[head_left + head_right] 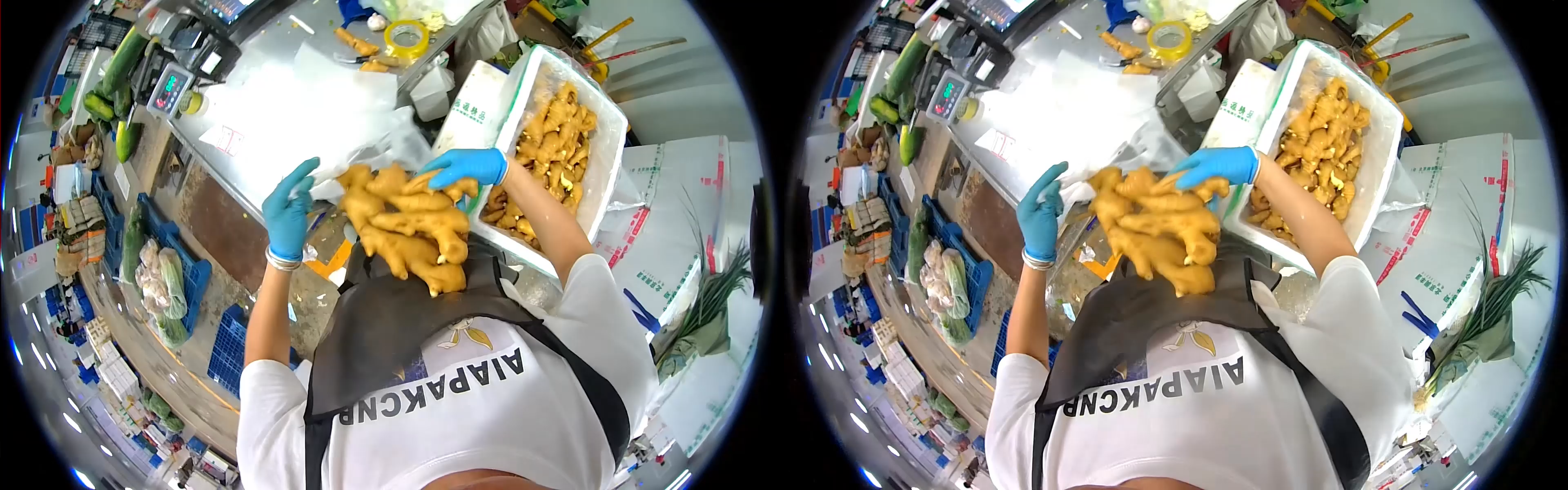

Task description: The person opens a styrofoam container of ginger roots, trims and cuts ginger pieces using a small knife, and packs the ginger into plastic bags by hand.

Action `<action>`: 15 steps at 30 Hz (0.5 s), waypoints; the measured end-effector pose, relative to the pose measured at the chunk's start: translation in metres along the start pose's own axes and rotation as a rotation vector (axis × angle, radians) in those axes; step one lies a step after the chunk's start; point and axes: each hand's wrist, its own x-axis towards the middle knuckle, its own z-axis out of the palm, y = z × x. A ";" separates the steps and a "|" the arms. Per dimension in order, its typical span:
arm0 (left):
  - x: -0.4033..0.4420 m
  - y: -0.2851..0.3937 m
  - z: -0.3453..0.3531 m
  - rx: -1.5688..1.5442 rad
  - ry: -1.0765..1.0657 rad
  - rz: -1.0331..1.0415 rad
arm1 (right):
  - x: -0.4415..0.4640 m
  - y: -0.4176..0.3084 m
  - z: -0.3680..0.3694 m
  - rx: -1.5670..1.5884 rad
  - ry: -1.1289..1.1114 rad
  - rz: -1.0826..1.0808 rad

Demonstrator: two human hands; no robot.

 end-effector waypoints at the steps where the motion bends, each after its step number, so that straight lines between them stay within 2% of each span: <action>1: -0.010 -0.012 -0.010 -0.115 0.123 -0.004 | 0.011 -0.007 0.013 0.009 -0.015 0.099; 2: -0.021 -0.022 -0.020 -0.128 0.173 -0.087 | 0.022 -0.010 0.018 0.070 -0.057 0.129; 3: -0.023 -0.029 -0.024 -0.106 0.262 -0.063 | 0.035 -0.018 0.017 0.118 -0.098 0.158; 5: -0.019 -0.045 -0.031 -0.050 0.453 -0.030 | 0.053 -0.053 0.027 0.011 -0.156 0.237; 7: 0.005 -0.075 -0.046 -0.153 0.686 -0.048 | 0.076 -0.070 0.037 -0.087 -0.222 0.238; 10: 0.024 -0.095 -0.058 -0.261 0.646 0.001 | 0.104 -0.070 0.053 -0.024 -0.249 0.286; 12: 0.019 -0.089 -0.062 -0.302 0.529 0.058 | 0.114 -0.044 0.048 0.001 -0.232 0.266; 14: 0.005 -0.082 -0.078 -0.281 0.404 0.010 | 0.122 -0.022 0.036 0.023 -0.218 0.226; 15: -0.006 -0.077 -0.085 -0.268 0.338 -0.015 | 0.118 -0.017 0.030 0.130 -0.160 0.229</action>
